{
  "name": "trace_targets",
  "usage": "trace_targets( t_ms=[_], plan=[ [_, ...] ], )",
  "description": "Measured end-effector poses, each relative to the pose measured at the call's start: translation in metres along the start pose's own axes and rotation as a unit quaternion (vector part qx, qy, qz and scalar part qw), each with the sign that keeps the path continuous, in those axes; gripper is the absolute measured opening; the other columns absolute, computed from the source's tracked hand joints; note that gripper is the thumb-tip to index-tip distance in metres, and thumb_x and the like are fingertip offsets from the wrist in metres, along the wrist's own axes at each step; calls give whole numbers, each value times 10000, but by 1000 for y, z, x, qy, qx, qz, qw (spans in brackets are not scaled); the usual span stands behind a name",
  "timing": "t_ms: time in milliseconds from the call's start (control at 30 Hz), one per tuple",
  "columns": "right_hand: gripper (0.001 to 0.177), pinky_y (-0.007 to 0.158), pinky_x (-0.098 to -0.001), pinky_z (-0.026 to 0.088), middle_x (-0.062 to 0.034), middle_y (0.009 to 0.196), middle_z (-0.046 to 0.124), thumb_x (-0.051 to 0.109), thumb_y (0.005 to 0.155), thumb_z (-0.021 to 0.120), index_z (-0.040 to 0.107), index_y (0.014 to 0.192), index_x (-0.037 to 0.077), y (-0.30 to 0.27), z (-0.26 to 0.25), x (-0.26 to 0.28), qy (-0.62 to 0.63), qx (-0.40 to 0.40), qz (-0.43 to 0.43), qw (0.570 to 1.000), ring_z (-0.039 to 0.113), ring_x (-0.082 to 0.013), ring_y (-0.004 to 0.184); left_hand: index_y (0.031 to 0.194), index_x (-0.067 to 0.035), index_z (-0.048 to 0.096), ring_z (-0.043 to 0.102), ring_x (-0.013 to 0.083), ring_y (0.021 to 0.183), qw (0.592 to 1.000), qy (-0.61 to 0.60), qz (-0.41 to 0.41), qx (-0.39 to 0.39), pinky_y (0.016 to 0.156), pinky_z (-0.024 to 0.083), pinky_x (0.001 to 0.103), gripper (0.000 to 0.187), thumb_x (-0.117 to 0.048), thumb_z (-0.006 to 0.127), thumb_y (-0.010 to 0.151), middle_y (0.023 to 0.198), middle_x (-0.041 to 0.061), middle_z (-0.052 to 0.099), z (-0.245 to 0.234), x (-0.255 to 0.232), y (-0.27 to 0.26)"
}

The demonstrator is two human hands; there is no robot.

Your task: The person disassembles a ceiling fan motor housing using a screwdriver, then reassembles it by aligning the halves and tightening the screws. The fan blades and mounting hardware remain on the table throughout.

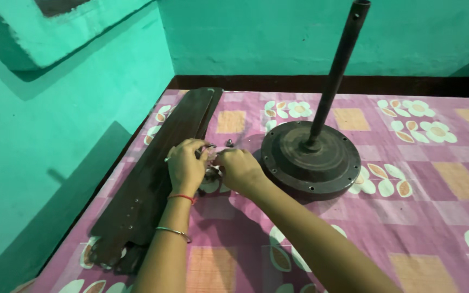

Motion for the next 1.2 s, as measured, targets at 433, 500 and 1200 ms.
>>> trace_targets(
  t_ms=[433, 500, 1200],
  plan=[
    [277, 971, -522, 364, -102, 994, 733, 42, 787, 638, 780, 1004, 138, -2, 24, -2, -31, -37, -53, 997, 691, -313, 964, 887, -108, 789, 694, 303, 924, 999, 14, 39, -14, 903, 474, 465, 95, -152, 769, 805, 937, 75, 746, -3, -17, -3],
    [231, 959, -506, 417, -100, 994, 733, 43, 828, 643, 763, 1013, 115, -7, 16, 3, -25, -76, -67, 995, 707, -312, 954, 906, -103, 791, 700, 303, 924, 999, 4, 31, -8, 878, 497, 452, 106, -148, 764, 814, 951, 82, 747, -3, -16, -2],
    [211, 775, -307, 610, -128, 931, 794, 132, 896, 762, 758, 1044, -17, -90, -144, -52, 225, -210, 33, 951, 779, -187, 844, 1221, -77, 742, 785, 161, 886, 942, -321, 97, 30, 735, 614, 266, 297, -12, 707, 934, 1113, 118, 791, 2, -145, -22]
  ],
)
Point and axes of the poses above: each hand's wrist, its own y-axis towards the middle knuckle, its own z-axis out of the palm, x = y × z, the point moved 8 cm from there along y, towards the middle knuckle
